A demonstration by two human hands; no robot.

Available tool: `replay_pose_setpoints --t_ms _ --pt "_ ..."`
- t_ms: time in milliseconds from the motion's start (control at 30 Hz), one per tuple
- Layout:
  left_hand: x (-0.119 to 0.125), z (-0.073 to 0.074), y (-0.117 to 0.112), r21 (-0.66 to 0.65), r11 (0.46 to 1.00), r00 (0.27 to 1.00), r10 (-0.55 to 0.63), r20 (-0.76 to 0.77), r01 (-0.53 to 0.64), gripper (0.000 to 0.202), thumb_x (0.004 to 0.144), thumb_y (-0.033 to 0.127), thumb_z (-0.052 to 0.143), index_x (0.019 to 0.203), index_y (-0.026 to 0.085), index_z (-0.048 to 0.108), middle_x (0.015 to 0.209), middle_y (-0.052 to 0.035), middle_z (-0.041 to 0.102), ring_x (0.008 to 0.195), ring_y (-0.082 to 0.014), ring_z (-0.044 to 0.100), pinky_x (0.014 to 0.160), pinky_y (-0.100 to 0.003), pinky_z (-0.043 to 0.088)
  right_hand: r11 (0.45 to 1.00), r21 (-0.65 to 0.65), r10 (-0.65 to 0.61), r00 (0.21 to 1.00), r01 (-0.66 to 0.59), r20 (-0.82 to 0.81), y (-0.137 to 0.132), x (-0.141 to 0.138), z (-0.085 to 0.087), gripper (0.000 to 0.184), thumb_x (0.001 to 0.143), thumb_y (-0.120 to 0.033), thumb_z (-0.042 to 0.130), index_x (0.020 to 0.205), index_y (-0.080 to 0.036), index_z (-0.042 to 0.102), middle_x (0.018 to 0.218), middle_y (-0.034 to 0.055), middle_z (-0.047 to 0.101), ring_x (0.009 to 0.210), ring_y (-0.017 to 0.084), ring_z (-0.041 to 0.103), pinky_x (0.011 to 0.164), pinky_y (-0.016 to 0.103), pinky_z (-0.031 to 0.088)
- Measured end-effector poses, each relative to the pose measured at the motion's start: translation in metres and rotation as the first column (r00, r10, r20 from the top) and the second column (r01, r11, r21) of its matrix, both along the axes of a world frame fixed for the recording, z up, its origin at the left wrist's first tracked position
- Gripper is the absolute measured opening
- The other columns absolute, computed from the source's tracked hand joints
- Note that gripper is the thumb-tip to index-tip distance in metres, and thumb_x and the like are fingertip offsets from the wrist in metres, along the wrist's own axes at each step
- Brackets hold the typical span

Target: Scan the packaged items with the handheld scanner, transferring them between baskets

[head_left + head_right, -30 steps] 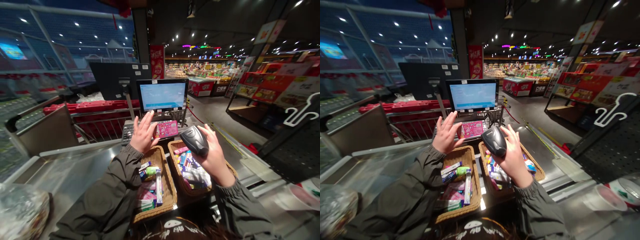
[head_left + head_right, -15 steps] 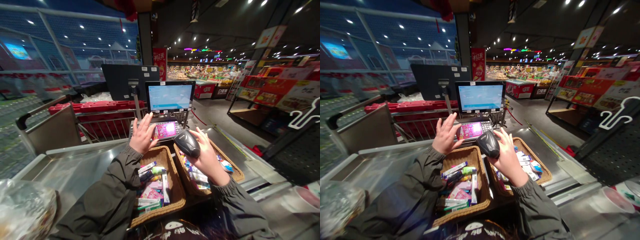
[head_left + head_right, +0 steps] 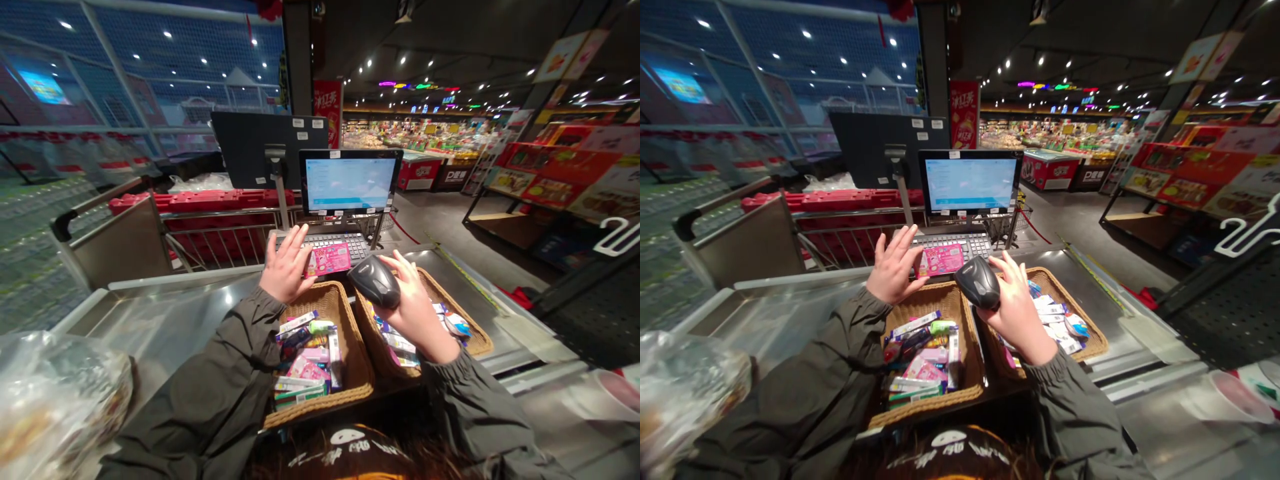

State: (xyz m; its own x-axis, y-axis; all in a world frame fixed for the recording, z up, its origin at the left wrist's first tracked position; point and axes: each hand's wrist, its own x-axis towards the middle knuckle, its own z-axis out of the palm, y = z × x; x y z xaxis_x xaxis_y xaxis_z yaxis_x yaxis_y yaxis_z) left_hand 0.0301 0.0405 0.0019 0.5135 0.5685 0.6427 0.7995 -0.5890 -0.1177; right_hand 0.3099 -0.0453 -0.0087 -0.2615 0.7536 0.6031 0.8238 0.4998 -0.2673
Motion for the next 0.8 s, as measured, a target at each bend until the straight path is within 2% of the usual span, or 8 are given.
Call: replay_pose_setpoints --t_ms 400,567,800 --pt "-0.023 -0.026 -0.016 -0.189 0.98 0.995 0.04 -0.089 -0.057 0.047 0.077 0.043 0.071 0.114 0.014 0.064 0.159 -0.0223 0.027 0.148 -0.0371 0.028 0.119 -0.065 0.009 0.995 -0.09 0.046 0.999 -0.044 0.014 0.004 -0.009 -0.014 0.046 0.076 -0.025 0.062 0.121 -0.018 0.059 0.141 0.0178 0.051 0.146 0.043 0.028 0.112 0.071 0.025" --pt "-0.034 -0.051 -0.028 -0.295 0.954 0.988 0.004 -0.157 -0.051 0.048 0.076 0.045 0.072 0.109 0.013 0.065 0.159 -0.0234 0.027 0.148 -0.0381 0.027 0.118 -0.067 0.012 0.983 -0.169 0.084 0.996 -0.079 0.028 0.003 -0.016 -0.024 0.049 0.075 -0.024 0.063 0.123 -0.017 0.06 0.142 0.0171 0.052 0.146 0.042 0.029 0.114 0.069 0.026" --pt "-0.046 -0.087 -0.041 -0.412 0.91 0.975 -0.043 -0.219 -0.052 0.042 0.073 0.044 0.072 0.101 0.013 0.067 0.159 -0.0225 0.03 0.146 -0.0393 0.03 0.118 -0.067 0.011 0.939 -0.327 0.14 0.987 -0.108 0.077 -0.002 -0.035 -0.039 0.05 0.073 -0.023 0.064 0.123 -0.017 0.062 0.142 0.0172 0.052 0.145 0.043 0.03 0.113 0.074 0.02"
